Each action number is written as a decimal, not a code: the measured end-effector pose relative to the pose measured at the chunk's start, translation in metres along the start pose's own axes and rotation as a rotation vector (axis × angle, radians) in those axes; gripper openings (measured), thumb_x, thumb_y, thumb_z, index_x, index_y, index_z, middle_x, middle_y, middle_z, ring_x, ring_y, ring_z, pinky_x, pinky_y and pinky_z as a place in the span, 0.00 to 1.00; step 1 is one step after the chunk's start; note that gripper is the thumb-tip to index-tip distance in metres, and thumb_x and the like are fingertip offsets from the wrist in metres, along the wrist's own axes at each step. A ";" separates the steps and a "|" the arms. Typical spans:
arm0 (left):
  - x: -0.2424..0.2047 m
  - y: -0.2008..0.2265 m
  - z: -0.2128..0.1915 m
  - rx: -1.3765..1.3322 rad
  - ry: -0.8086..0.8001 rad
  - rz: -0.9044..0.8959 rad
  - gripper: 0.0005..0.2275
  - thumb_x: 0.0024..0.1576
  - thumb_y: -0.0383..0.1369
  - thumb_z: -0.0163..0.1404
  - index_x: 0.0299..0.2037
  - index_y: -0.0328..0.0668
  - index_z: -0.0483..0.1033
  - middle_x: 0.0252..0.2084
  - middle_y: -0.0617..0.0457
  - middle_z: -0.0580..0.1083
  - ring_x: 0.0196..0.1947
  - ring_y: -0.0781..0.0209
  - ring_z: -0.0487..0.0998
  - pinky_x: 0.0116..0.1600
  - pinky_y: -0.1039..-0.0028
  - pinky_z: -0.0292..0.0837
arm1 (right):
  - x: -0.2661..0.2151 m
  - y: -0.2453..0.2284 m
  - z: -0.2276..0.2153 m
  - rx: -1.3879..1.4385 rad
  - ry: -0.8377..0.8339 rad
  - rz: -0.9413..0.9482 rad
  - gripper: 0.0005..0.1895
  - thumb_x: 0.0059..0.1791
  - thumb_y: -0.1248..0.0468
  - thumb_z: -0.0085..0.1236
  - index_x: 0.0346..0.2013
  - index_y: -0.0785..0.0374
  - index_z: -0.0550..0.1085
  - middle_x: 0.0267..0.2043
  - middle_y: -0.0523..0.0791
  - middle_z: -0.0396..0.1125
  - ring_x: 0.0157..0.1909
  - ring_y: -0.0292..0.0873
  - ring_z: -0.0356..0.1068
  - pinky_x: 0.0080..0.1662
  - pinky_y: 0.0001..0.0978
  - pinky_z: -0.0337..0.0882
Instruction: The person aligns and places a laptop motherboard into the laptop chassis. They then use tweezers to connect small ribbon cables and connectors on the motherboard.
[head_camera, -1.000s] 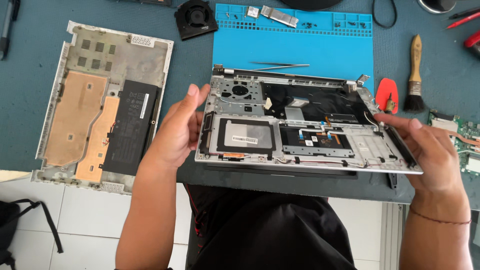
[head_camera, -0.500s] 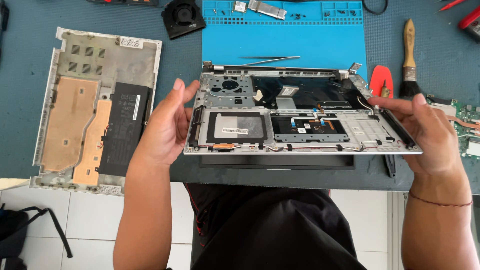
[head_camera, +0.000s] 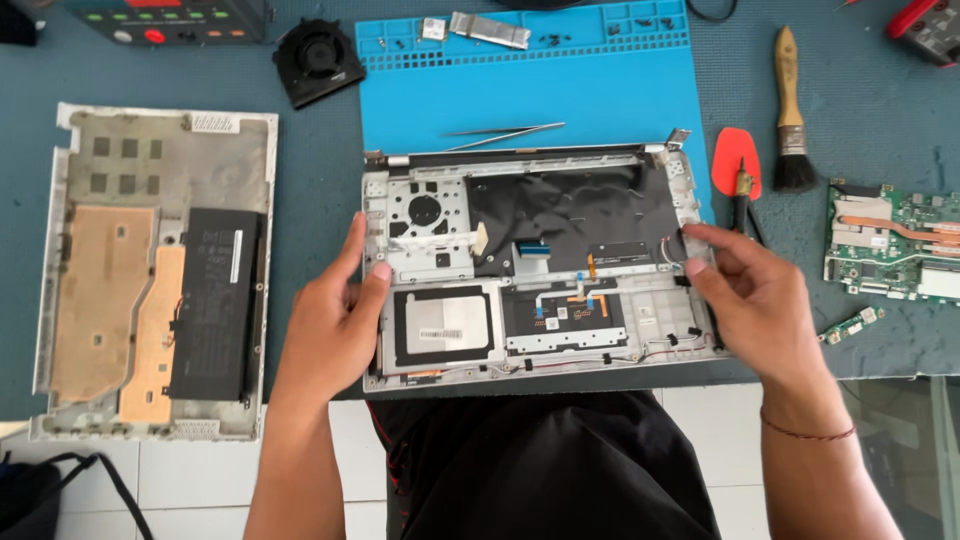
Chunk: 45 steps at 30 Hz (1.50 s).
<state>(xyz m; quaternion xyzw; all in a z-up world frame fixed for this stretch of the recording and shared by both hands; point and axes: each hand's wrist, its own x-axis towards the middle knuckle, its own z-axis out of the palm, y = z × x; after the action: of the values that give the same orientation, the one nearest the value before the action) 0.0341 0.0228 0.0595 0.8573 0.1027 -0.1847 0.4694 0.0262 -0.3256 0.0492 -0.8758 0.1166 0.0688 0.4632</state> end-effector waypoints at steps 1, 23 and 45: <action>0.000 -0.001 0.001 0.002 -0.006 0.005 0.30 0.56 0.48 0.35 0.70 0.54 0.48 0.10 0.59 0.52 0.13 0.69 0.47 0.22 0.69 0.41 | -0.001 -0.001 0.000 0.001 0.007 0.004 0.16 0.50 0.66 0.49 0.53 0.63 0.72 0.19 0.37 0.43 0.22 0.32 0.41 0.25 0.24 0.45; 0.019 0.005 -0.015 -0.612 -0.029 -0.174 0.31 0.52 0.42 0.44 0.67 0.41 0.55 0.36 0.54 0.64 0.33 0.73 0.62 0.37 0.82 0.53 | 0.029 -0.045 -0.041 -0.075 -0.166 0.215 0.22 0.51 0.57 0.41 0.55 0.58 0.74 0.24 0.42 0.52 0.31 0.38 0.51 0.42 0.23 0.50; 0.019 0.005 -0.007 -0.287 0.068 -0.039 0.29 0.53 0.42 0.44 0.67 0.46 0.57 0.16 0.65 0.41 0.17 0.73 0.41 0.24 0.76 0.33 | 0.020 -0.028 -0.022 -0.122 -0.123 0.080 0.23 0.47 0.61 0.50 0.57 0.59 0.71 0.13 0.39 0.43 0.19 0.34 0.41 0.22 0.27 0.46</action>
<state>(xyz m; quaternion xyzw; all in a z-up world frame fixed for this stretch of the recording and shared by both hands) 0.0551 0.0258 0.0591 0.7850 0.1606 -0.1482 0.5797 0.0535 -0.3315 0.0798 -0.8911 0.1184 0.1476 0.4124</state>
